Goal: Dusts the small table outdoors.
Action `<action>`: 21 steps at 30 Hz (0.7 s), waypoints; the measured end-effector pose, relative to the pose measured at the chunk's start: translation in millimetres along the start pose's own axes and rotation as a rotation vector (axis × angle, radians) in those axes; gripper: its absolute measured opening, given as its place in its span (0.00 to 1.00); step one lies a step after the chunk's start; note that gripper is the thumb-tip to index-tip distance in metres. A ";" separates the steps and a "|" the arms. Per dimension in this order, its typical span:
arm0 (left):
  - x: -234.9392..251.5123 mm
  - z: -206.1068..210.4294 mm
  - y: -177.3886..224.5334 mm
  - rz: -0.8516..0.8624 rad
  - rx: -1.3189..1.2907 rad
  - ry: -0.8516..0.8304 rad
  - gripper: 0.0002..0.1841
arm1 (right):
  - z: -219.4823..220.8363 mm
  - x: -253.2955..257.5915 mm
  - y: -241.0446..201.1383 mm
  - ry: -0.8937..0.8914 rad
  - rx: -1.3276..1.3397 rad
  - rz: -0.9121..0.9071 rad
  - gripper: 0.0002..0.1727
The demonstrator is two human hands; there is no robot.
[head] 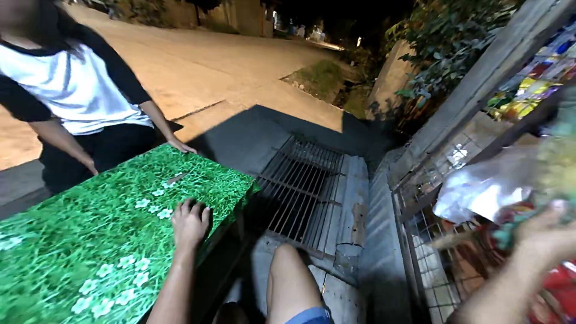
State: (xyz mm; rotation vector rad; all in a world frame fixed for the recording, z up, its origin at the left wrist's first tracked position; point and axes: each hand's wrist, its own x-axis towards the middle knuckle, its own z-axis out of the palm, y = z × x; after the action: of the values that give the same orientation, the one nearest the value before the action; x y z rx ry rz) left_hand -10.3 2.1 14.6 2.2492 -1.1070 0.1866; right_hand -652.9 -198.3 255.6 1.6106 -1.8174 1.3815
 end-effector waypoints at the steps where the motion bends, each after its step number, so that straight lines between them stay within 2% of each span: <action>1: -1.3 -2.7 3.5 0.057 -0.013 0.028 0.22 | 16.4 -26.1 -20.6 -0.048 0.182 -0.001 0.26; 4: -6.2 -4.9 5.7 0.184 -0.064 0.204 0.19 | 70.1 -131.0 -107.3 -0.301 0.606 -0.057 0.23; 6: -15.3 -8.4 0.5 0.116 -0.117 0.352 0.20 | 100.2 -214.5 -158.8 -0.563 0.829 -0.075 0.23; 8: -31.1 -19.6 -11.4 -0.029 -0.190 0.471 0.23 | 99.5 -293.4 -205.6 -0.886 0.995 -0.130 0.23; 9: -41.1 -31.0 -19.4 -0.094 -0.212 0.542 0.25 | 90.1 -324.8 -223.2 -1.052 1.007 -0.213 0.23; 11: -68.1 -68.9 -42.3 -0.211 -0.178 0.677 0.26 | 70.1 -371.1 -246.6 -1.332 0.971 -0.505 0.22; 13: -106.6 -123.2 -73.7 -0.352 -0.024 0.755 0.26 | 70.5 -390.0 -259.4 -1.591 0.942 -0.823 0.23; 15: -155.8 -180.3 -101.4 -0.590 0.134 0.770 0.26 | 90.7 -381.0 -266.9 -1.650 0.866 -0.906 0.22; 16: -181.0 -205.4 -112.3 -0.735 0.190 0.775 0.26 | 105.0 -369.1 -270.3 -1.613 0.794 -0.847 0.22; 18: -227.1 -239.9 -129.3 -1.012 0.255 0.768 0.31 | 137.5 -353.8 -277.7 -1.427 0.662 -0.630 0.22; 20: -258.5 -248.9 -139.7 -1.227 0.297 0.721 0.36 | 152.7 -356.1 -295.0 -1.293 0.523 -0.424 0.25; 21: -266.2 -244.1 -145.2 -1.290 0.338 0.687 0.37 | 147.8 -362.0 -306.2 -1.299 0.491 -0.393 0.27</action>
State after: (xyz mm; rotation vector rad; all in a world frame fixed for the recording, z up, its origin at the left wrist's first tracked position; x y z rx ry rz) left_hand -36.8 389.6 41.1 2.4116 0.8082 0.5411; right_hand -222.6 -80.8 37.3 3.3938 -1.4522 0.5487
